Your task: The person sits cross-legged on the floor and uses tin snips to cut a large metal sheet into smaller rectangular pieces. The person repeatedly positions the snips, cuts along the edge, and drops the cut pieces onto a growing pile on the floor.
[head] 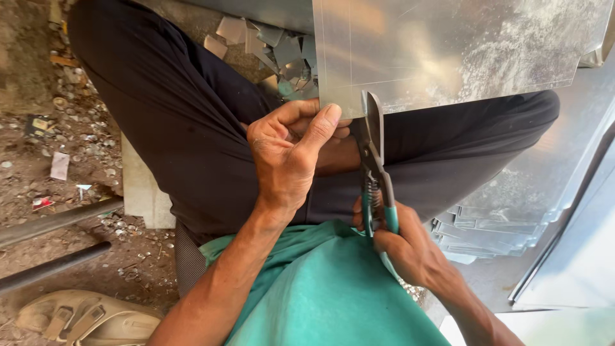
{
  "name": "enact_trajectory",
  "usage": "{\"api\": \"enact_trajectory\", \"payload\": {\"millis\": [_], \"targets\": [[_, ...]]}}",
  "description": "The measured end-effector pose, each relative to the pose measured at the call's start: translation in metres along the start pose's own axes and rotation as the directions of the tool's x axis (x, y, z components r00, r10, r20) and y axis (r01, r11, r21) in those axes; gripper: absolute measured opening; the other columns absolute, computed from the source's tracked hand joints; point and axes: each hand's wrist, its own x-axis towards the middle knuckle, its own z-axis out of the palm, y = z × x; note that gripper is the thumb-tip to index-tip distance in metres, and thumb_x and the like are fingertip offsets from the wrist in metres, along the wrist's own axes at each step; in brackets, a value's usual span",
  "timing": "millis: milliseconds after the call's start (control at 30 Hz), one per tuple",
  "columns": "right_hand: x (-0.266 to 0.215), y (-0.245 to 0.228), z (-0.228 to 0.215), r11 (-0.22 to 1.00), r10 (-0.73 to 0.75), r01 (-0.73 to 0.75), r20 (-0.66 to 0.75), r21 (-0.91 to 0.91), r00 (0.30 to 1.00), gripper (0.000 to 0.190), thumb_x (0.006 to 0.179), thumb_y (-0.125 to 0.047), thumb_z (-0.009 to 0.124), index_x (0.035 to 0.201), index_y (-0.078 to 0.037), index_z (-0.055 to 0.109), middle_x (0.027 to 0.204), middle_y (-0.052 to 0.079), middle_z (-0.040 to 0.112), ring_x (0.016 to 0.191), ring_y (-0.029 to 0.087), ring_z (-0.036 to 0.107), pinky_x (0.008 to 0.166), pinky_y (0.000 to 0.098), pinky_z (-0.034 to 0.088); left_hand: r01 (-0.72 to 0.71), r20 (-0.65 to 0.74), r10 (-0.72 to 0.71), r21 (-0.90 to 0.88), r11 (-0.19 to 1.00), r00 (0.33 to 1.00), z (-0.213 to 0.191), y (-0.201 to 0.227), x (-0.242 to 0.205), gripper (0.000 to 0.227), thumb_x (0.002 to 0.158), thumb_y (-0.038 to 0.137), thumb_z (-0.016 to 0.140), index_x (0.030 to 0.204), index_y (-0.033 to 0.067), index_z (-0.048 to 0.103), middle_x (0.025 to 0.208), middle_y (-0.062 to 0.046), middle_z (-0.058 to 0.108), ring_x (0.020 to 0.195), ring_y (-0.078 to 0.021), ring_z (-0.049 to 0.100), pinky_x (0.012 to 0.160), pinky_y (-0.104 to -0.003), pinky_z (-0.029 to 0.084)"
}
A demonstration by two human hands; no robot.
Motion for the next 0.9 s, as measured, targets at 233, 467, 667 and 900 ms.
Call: {"api": "enact_trajectory", "payload": {"millis": [233,467,667,900], "targets": [[-0.003,-0.002,0.0,0.984,-0.144,0.129,0.123,0.121,0.982,0.072,0.056,-0.002,0.045,0.128,0.003,0.052,0.12,0.016,0.065,0.107,0.024,0.067,0.09,0.0375,0.054,-0.015,0.016,0.015,0.051,0.999,1.0,-0.005,-0.004,-0.004,0.013,0.099,0.007,0.072,0.103,-0.0055,0.073,0.093,-0.011,0.078,0.084,-0.0135,0.076,0.08,-0.026,0.063],[0.002,-0.005,-0.001,0.993,-0.034,0.025,0.08,0.117,0.996,0.059,0.063,-0.002,0.045,0.121,0.003,0.055,0.101,0.015,0.064,0.085,0.025,0.062,0.078,0.0374,0.055,-0.031,-0.001,0.032,0.186,0.982,0.999,0.0,0.005,-0.001,0.017,0.099,0.01,0.074,0.105,-0.0055,0.076,0.088,-0.007,0.077,0.076,-0.0052,0.066,0.069,-0.018,0.052],[0.015,0.006,-0.001,0.994,-0.089,0.086,-0.053,-0.064,0.995,0.032,0.058,0.002,0.045,0.085,-0.001,0.063,0.067,0.008,0.061,0.063,0.02,0.057,0.058,0.0366,0.046,-0.026,0.003,0.026,0.201,0.979,1.0,-0.012,-0.006,-0.008,0.017,0.099,0.012,0.074,0.105,-0.0044,0.076,0.086,-0.005,0.077,0.075,-0.0045,0.066,0.069,-0.018,0.051],[0.022,0.019,0.003,0.996,-0.06,0.051,-0.132,-0.068,0.989,0.012,0.065,-0.001,0.052,0.072,-0.004,0.062,0.059,0.005,0.057,0.055,0.017,0.053,0.052,0.0355,0.044,-0.303,0.047,0.317,0.45,0.84,0.947,0.021,0.018,0.051,0.04,0.107,0.033,0.064,0.079,0.0049,0.062,0.062,0.005,0.047,0.057,-0.0037,0.04,0.053,-0.025,0.029]]}}
